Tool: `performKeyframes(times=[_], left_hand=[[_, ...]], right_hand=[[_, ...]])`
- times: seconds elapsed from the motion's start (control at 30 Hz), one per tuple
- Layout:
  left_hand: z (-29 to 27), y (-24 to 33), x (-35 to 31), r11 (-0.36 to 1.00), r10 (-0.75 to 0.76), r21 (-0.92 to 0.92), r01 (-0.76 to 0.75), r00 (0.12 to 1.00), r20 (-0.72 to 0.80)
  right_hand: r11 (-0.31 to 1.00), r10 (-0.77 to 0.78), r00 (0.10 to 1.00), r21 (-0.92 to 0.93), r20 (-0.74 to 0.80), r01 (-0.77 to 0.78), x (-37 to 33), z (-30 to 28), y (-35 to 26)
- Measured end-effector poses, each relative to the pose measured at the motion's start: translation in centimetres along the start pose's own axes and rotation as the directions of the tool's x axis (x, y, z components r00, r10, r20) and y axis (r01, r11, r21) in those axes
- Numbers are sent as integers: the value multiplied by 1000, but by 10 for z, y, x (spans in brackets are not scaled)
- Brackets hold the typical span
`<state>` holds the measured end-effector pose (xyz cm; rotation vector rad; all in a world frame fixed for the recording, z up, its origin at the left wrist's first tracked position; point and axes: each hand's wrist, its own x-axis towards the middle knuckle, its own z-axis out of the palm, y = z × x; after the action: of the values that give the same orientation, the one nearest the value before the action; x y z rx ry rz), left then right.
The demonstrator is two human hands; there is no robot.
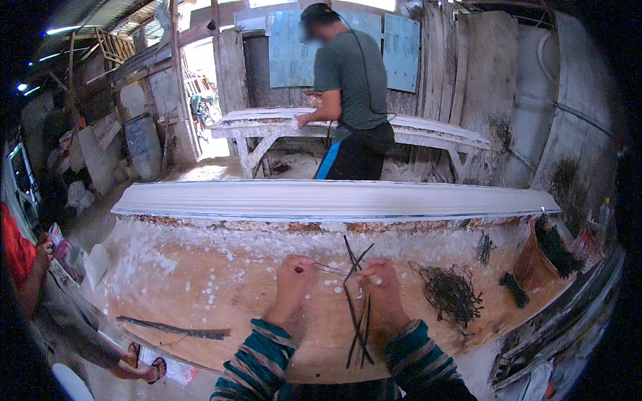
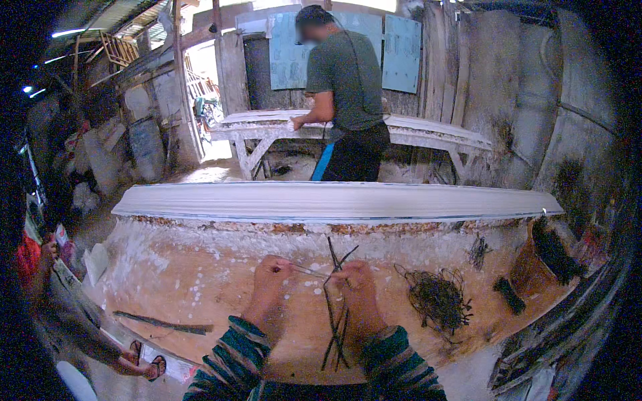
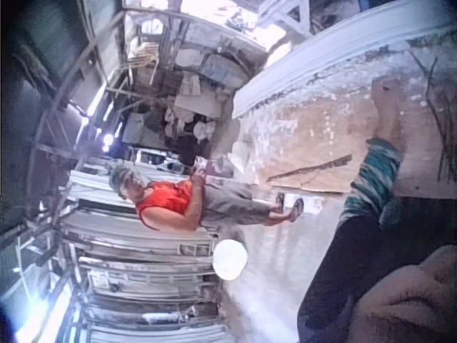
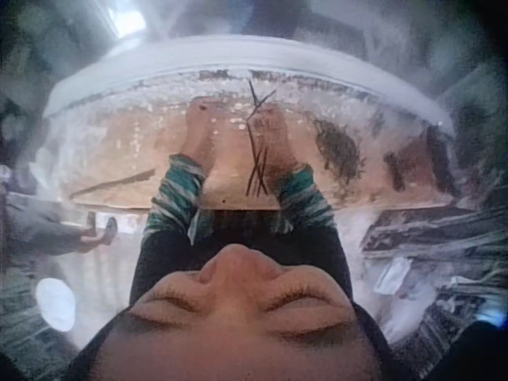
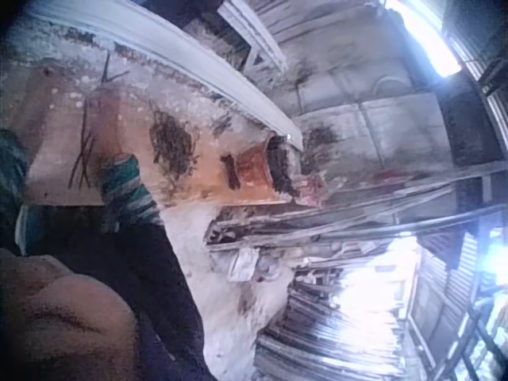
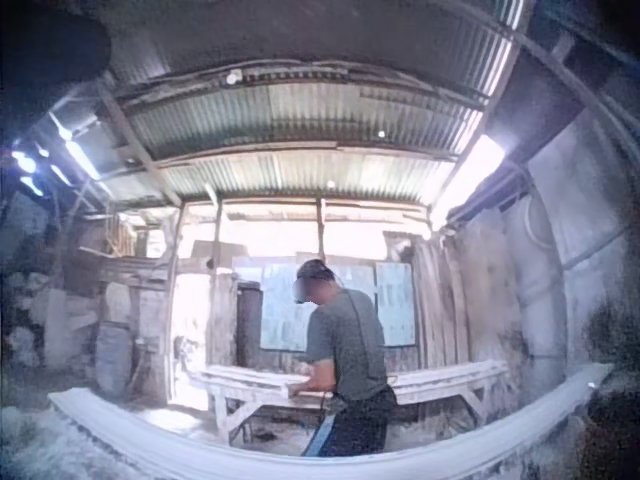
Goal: The person repeatedly picks up thin dark fibers from a pile on the table and interlaces them by hand, forming a small woven bundle. Another person in the background works on a long white object at a separate table.
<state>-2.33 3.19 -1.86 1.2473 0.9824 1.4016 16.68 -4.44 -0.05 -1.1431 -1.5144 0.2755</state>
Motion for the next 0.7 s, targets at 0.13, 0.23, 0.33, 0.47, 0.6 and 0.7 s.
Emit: performKeyframes(times=[0.13, 0.23, 0.33, 0.47, 0.6, 0.7], left_hand=[[-4, -4, 7, 977, 156, 165, -138, 982, -105], [-6, 2, 3, 977, 87, 198, -78, 996, -36], [-2, 7, -2, 962, 120, 250, -111, 993, -18], [4, 6, -8, 922, 220, 285, -262, 960, 171], [22, 16, -26, 998, 63, -15, -67, 804, 591], [36, 16, -43, 947, 151, 59, -314, 602, 784]], right_hand=[[959, -133, 902, 283, 411, 12, -19, 24, -29], [927, -265, 845, 365, 464, 90, -21, 33, -44], [928, -253, 860, 363, 443, 86, -19, 28, -29], [966, -50, 937, 256, 345, -42, -15, 12, -29], [597, 431, 884, 677, 182, -430, -4, 7, -38], [954, 280, 954, -81, -105, -289, 6, -8, 19]])
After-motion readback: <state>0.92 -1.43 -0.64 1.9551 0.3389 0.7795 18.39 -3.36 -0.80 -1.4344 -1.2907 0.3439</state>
